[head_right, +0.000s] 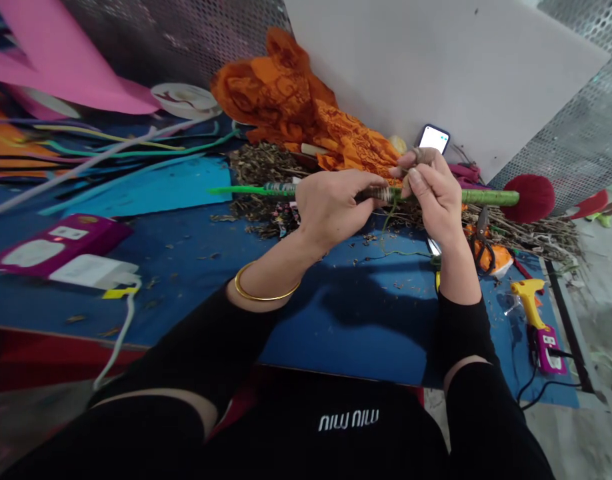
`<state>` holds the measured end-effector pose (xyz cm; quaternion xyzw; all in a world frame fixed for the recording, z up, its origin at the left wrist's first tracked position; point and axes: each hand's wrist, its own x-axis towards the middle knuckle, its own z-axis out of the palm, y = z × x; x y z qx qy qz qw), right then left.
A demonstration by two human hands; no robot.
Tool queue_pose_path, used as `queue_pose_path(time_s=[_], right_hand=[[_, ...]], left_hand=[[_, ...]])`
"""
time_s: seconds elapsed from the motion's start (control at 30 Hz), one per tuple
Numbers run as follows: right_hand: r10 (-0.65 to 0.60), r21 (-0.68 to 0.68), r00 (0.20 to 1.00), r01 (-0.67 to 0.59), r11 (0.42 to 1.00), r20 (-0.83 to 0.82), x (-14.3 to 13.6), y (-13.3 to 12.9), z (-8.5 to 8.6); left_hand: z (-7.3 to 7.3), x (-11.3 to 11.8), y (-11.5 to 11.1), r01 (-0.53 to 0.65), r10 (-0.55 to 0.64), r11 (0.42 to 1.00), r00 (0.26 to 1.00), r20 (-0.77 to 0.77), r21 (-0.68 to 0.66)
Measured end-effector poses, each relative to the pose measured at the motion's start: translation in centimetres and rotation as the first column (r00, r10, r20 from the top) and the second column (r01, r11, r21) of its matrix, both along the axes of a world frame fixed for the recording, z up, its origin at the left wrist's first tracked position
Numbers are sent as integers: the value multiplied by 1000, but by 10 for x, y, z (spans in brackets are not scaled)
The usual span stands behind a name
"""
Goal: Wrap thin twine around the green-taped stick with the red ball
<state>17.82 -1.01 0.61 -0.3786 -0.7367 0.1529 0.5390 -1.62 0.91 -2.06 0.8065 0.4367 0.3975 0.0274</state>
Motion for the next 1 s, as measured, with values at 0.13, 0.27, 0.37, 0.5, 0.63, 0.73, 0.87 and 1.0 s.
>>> queue_pose_path(time_s=[0.13, 0.27, 0.37, 0.5, 0.63, 0.73, 0.87, 1.0], right_hand=[[-8, -61, 999, 10, 998, 46, 5, 2, 1], [-54, -113, 995, 64, 992, 88, 5, 3, 2], [-73, -119, 988, 90, 989, 136, 5, 5, 4], [-15, -28, 986, 20, 999, 168, 7, 7, 2], [-13, -38, 992, 18, 999, 128, 5, 8, -1], [-44, -81, 996, 50, 995, 73, 4, 10, -3], [-74, -106, 996, 67, 992, -58, 22, 5, 4], [-140, -296, 982, 97, 950, -129, 64, -17, 22]], left_hand=[[-1, -1, 0, 7, -7, 1000, 999, -33, 1], [-1, -1, -1, 23, -23, 1000, 999, -22, 4], [2, -2, -3, 35, -35, 999, 999, -11, -14], [3, -4, -1, 88, -88, 996, 996, -36, 10], [0, -5, 2, 143, -138, 988, 987, -79, 62], [-1, -5, 2, 124, -118, 990, 990, -82, 69], [2, -13, 5, 77, -75, 996, 996, -45, 36], [8, -28, 15, 48, -48, 999, 999, 25, -19]])
